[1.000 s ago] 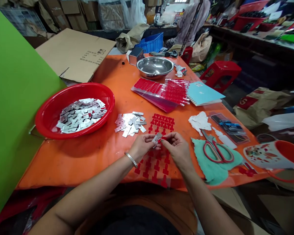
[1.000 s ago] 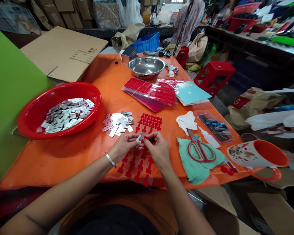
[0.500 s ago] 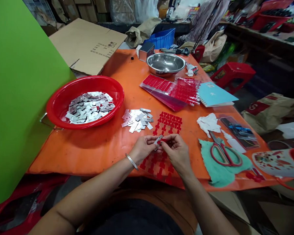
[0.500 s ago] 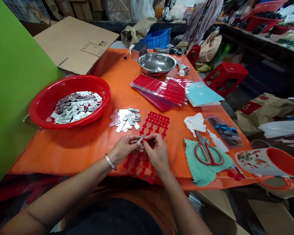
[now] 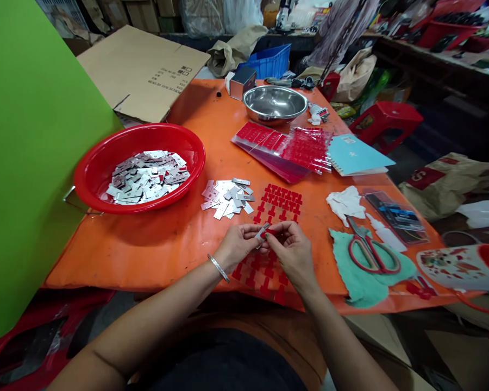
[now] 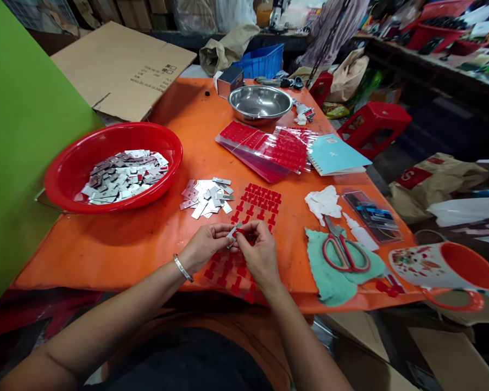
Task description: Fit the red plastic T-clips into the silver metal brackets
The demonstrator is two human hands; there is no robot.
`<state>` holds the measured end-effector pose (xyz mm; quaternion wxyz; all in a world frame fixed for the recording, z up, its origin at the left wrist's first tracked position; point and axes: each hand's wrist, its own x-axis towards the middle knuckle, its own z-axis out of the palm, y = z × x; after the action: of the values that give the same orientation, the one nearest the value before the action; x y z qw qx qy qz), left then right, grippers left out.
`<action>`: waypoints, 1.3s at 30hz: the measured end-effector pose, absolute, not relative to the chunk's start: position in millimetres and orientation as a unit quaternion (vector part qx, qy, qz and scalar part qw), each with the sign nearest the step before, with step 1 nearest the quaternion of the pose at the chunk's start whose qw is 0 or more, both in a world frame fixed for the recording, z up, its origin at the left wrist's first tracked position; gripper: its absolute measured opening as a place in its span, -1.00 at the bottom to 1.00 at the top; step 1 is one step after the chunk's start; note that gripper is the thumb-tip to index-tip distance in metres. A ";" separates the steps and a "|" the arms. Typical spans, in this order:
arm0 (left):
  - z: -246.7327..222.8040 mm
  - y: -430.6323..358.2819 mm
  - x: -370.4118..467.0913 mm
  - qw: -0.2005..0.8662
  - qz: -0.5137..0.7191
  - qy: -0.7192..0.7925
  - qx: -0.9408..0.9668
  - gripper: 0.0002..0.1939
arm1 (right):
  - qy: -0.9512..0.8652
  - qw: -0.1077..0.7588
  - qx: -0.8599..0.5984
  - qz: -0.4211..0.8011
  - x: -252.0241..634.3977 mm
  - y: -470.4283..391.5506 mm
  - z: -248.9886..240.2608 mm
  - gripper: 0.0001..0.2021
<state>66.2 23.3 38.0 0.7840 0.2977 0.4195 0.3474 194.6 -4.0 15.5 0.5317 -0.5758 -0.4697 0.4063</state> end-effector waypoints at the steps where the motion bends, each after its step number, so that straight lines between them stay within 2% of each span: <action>1: 37.5 23.1 66.1 0.784 0.348 0.420 0.296 -0.80 | -0.468 0.531 -0.576 0.408 194.6 -4.2 15.1 -0.79; 10: 35.5 23.1 65.8 0.784 0.358 0.416 0.289 -0.78 | -0.474 0.534 -0.574 0.402 191.9 -6.3 16.6 -0.80; 17: 35.8 20.1 70.4 0.755 0.380 0.452 0.284 -0.86 | -0.494 0.525 -0.580 0.379 187.6 -11.4 15.9 -0.82; 26: 38.4 16.1 71.6 0.746 0.394 0.442 0.306 -0.82 | -0.548 0.512 -0.633 0.193 186.9 -11.4 31.3 -0.90; 39: 40.7 15.9 71.2 0.754 0.387 0.436 0.303 -0.85 | -0.506 0.519 -0.627 0.284 191.6 -3.8 32.7 -0.89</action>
<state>71.2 15.9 40.7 0.7538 0.3027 0.4364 0.3870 191.6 -3.8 32.7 0.5193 -0.6273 -0.5063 0.2836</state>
